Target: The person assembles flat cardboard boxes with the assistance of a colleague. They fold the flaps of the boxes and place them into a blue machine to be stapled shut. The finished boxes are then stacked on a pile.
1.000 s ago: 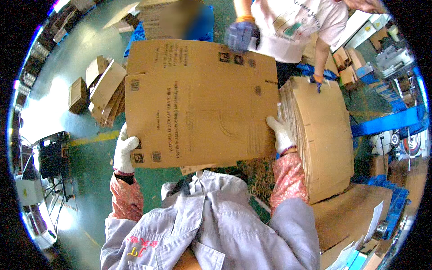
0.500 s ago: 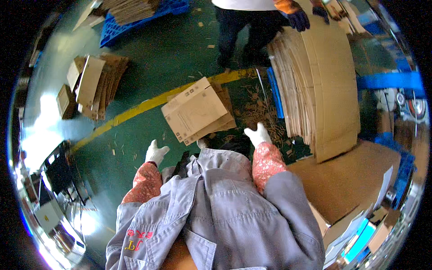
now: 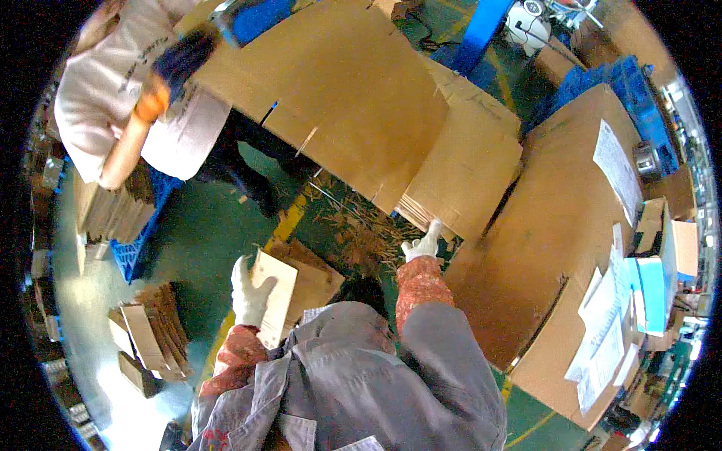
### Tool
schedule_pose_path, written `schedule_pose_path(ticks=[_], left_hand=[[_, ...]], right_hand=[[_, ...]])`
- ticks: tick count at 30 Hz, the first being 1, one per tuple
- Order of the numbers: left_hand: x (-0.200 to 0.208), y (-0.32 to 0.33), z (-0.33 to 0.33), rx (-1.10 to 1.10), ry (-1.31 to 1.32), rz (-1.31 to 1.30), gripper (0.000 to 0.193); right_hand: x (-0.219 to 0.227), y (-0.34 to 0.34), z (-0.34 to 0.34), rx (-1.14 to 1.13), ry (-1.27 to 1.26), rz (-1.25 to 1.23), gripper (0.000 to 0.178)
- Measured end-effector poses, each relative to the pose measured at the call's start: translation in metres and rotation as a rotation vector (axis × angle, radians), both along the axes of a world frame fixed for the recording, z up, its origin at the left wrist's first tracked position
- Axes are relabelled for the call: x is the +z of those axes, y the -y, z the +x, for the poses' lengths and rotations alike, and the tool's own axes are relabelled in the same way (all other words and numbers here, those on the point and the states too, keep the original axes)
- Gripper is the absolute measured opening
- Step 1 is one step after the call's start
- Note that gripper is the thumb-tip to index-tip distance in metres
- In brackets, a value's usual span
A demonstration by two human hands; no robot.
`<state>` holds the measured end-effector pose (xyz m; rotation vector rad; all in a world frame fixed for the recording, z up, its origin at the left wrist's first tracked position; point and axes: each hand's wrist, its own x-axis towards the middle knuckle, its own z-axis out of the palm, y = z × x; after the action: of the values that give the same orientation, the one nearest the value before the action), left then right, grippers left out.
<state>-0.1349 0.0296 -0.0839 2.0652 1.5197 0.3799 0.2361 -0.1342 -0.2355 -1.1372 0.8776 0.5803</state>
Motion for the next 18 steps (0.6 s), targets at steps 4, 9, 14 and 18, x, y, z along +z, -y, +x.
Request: schedule_pose_path(ticks=[4, 9, 14, 18], left_hand=[[0.064, -0.005, 0.109, -0.324, 0.062, 0.261, 0.09], [0.099, 0.015, 0.181, -0.761, -0.008, 0.291, 0.086], [0.074, 0.002, 0.233, -1.0, -0.29, 0.412, 0.073], [0.081, -0.007, 0.252, -0.93, -0.214, 0.613, 0.051]], right_hand=[[-0.019, -0.06, 0.0, 0.094, -0.176, 0.25, 0.078], [-0.056, -0.094, -0.015, 0.163, -0.058, 0.648, 0.034], [0.04, -0.084, -0.026, 0.754, 0.381, 0.609, 0.024], [0.131, -0.077, -0.027, 0.92, 0.66, 0.414, 0.026]])
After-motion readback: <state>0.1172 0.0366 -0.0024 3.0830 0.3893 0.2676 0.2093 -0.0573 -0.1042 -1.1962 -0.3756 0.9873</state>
